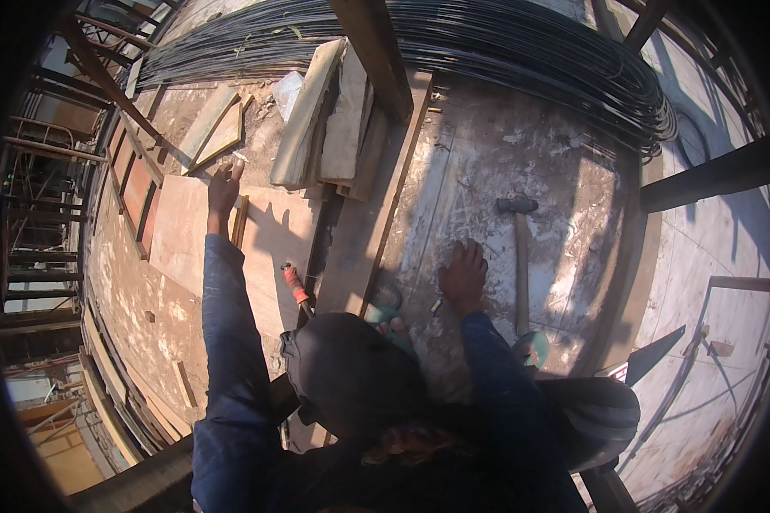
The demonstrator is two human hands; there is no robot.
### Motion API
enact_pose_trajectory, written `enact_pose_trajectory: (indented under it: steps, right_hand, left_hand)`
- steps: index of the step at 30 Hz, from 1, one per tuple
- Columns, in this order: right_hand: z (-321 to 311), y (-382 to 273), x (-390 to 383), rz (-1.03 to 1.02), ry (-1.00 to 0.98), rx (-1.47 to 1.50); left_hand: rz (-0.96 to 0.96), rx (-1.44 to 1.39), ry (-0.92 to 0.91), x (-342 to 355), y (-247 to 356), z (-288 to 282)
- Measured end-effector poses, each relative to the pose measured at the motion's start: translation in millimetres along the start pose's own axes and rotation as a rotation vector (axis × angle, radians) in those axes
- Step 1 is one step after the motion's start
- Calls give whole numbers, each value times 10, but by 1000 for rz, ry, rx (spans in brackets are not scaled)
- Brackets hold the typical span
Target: The person picks up a wooden block, aligns it with another block on the floor, and uses a hammer to strike a nail, then organizes additional wooden blocks and rebar around the workspace.
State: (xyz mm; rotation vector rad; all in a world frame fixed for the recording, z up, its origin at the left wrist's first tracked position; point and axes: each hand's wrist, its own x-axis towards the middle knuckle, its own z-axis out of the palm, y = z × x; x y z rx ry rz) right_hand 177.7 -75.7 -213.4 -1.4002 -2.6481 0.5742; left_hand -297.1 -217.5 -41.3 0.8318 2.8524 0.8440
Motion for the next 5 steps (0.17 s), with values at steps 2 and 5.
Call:
enact_pose_trajectory:
  steps: [2, 5]
  right_hand:
    - [27, -3, 1, 46, -12, 2]
    - [60, -25, 18, 84, -3, -10]
  left_hand:
    - [19, -61, -65, 9, 913, 31]
    - [140, 153, -271, -49, 1761, -2]
